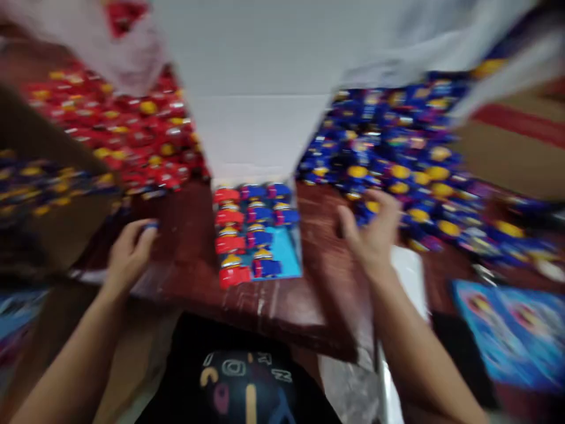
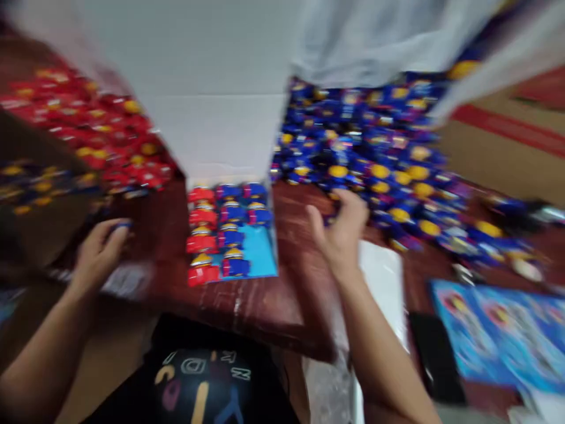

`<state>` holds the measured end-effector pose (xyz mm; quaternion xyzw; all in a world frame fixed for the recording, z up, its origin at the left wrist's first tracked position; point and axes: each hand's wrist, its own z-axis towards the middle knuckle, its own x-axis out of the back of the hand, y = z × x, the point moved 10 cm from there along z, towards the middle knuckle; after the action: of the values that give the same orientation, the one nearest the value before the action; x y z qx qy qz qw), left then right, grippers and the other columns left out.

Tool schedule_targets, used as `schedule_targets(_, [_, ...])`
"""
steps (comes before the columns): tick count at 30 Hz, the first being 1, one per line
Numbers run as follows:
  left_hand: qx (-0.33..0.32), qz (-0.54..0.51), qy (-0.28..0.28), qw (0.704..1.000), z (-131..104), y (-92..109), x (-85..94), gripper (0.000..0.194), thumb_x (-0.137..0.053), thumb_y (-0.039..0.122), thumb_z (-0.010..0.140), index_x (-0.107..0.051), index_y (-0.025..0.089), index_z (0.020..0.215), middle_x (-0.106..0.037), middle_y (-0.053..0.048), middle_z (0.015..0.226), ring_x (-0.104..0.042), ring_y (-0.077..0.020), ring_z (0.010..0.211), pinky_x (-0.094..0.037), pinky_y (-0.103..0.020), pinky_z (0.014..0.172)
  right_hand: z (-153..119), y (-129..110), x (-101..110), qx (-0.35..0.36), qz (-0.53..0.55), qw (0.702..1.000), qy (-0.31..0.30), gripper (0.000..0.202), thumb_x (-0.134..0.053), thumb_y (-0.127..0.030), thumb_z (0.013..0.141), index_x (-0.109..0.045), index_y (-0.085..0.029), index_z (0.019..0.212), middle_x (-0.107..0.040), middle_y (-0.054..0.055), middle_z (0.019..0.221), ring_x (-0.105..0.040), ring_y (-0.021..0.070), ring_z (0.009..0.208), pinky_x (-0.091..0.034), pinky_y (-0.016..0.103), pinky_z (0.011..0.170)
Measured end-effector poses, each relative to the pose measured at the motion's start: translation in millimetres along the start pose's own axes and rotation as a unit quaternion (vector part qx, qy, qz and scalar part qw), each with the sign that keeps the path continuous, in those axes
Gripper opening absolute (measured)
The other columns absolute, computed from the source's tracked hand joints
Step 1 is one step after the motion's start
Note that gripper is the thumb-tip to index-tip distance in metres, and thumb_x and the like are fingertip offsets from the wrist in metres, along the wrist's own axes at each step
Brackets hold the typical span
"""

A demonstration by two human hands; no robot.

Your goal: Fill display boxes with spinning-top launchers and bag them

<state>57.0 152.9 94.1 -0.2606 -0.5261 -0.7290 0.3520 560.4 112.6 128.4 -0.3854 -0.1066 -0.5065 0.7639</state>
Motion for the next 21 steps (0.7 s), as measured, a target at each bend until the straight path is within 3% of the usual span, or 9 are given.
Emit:
schedule_targets(2, [0.104, -0.047, 0.013, 0.993, -27, -48, 4.3, 0.046, -0.050, 0.051, 0.112, -0.072, 0.015, 0.133, -0.077, -0.008, 0.111, -0.072, -0.0197, 0.091, -0.061, -0.033, 0.084, 21, -80, -9, 0.139, 0.034, 0.990, -0.018, 0.060, -0.081, -0.050, 0.091, -0.062, -0.038, 0.147, -0.072, 0.016, 0.134, -0.067, 0.0411, 0.128, -0.051, 0.068, 0.108])
schedule_targets(4, [0.169, -0.124, 0.009, 0.978, -42, -77, -10.1, 0.052, -0.050, 0.051, 0.110, -0.070, 0.016, 0.143, -0.077, -0.010, 0.117, -0.071, -0.0185, 0.092, -0.058, -0.030, 0.085, 30, -165, -44, 0.235, 0.132, 0.951, -0.152, 0.050, -0.072, -0.043, 0.100, -0.059, -0.045, 0.148, -0.074, 0.012, 0.126, -0.071, 0.0353, 0.121, -0.059, 0.061, 0.102])
schedule_targets(6, [0.202, -0.186, 0.005, 0.962, -51, -88, -27.2, 0.057, -0.051, 0.052, 0.109, -0.068, 0.016, 0.150, -0.077, -0.010, 0.112, -0.067, -0.0164, 0.086, -0.056, -0.028, 0.081, 15, -250, -99, 0.333, 0.208, 0.860, -0.326, 0.039, -0.064, -0.046, 0.106, -0.060, -0.040, 0.144, -0.074, 0.009, 0.126, -0.075, 0.0305, 0.114, -0.065, 0.054, 0.095])
schedule_targets(8, [0.214, -0.228, -0.003, 0.950, -57, -89, -39.2, 0.057, -0.052, 0.053, 0.109, -0.068, 0.017, 0.150, -0.074, -0.008, 0.102, -0.063, -0.0150, 0.080, -0.052, -0.026, 0.076, -8, -307, -174, 0.402, 0.174, 0.781, -0.445, 0.039, -0.061, -0.051, 0.106, -0.062, -0.033, 0.140, -0.072, 0.009, 0.131, -0.077, 0.0278, 0.102, -0.067, 0.047, 0.081])
schedule_targets(10, [0.219, -0.267, -0.015, 0.938, -65, -86, -44.7, 0.056, -0.053, 0.055, 0.110, -0.069, 0.017, 0.148, -0.071, -0.007, 0.096, -0.059, -0.0143, 0.076, -0.049, -0.025, 0.071, -14, -330, -265, 0.425, 0.053, 0.768, -0.476, 0.049, -0.066, -0.048, 0.101, -0.063, -0.028, 0.145, -0.069, 0.014, 0.139, -0.076, 0.0296, 0.102, -0.066, 0.046, 0.080])
schedule_targets(11, [0.220, -0.282, -0.022, 0.933, -68, -86, -45.4, 0.057, -0.053, 0.056, 0.110, -0.069, 0.017, 0.147, -0.069, -0.007, 0.094, -0.057, -0.0140, 0.075, -0.049, -0.025, 0.069, -11, -333, -311, 0.420, -0.018, 0.773, -0.476, 0.050, -0.066, -0.043, 0.100, -0.064, -0.026, 0.147, -0.068, 0.017, 0.144, -0.074, 0.0330, 0.114, -0.066, 0.048, 0.088])
schedule_targets(14, [0.223, -0.314, -0.039, 0.922, -78, -94, -43.2, 0.065, -0.056, 0.064, 0.109, -0.066, 0.017, 0.152, -0.068, -0.006, 0.092, -0.054, -0.0130, 0.069, -0.047, -0.026, 0.065, -3, -345, -416, 0.404, -0.069, 0.769, -0.491, 0.040, -0.060, -0.027, 0.101, -0.074, -0.024, 0.139, -0.063, 0.018, 0.155, -0.062, 0.0402, 0.140, -0.056, 0.064, 0.108])
schedule_targets(17, [0.232, -0.323, -0.045, 0.916, -86, -112, -38.6, 0.071, -0.066, 0.069, 0.103, -0.068, 0.016, 0.151, -0.070, -0.006, 0.091, -0.054, -0.0127, 0.065, -0.048, -0.027, 0.065, -5, -351, -475, 0.421, -0.086, 0.742, -0.515, 0.031, -0.063, -0.028, 0.099, -0.080, -0.024, 0.125, -0.067, 0.014, 0.150, -0.059, 0.0402, 0.142, -0.054, 0.068, 0.109])
schedule_targets(21, [0.251, -0.334, -0.046, 0.908, -94, -138, -32.0, 0.061, -0.081, 0.066, 0.093, -0.079, 0.015, 0.127, -0.077, -0.010, 0.104, -0.067, -0.0183, 0.086, -0.055, -0.030, 0.083, -16, -343, -500, 0.465, -0.101, 0.714, -0.514, 0.040, -0.070, -0.054, 0.099, -0.081, -0.020, 0.118, -0.071, 0.015, 0.139, -0.059, 0.0423, 0.141, -0.050, 0.072, 0.109])
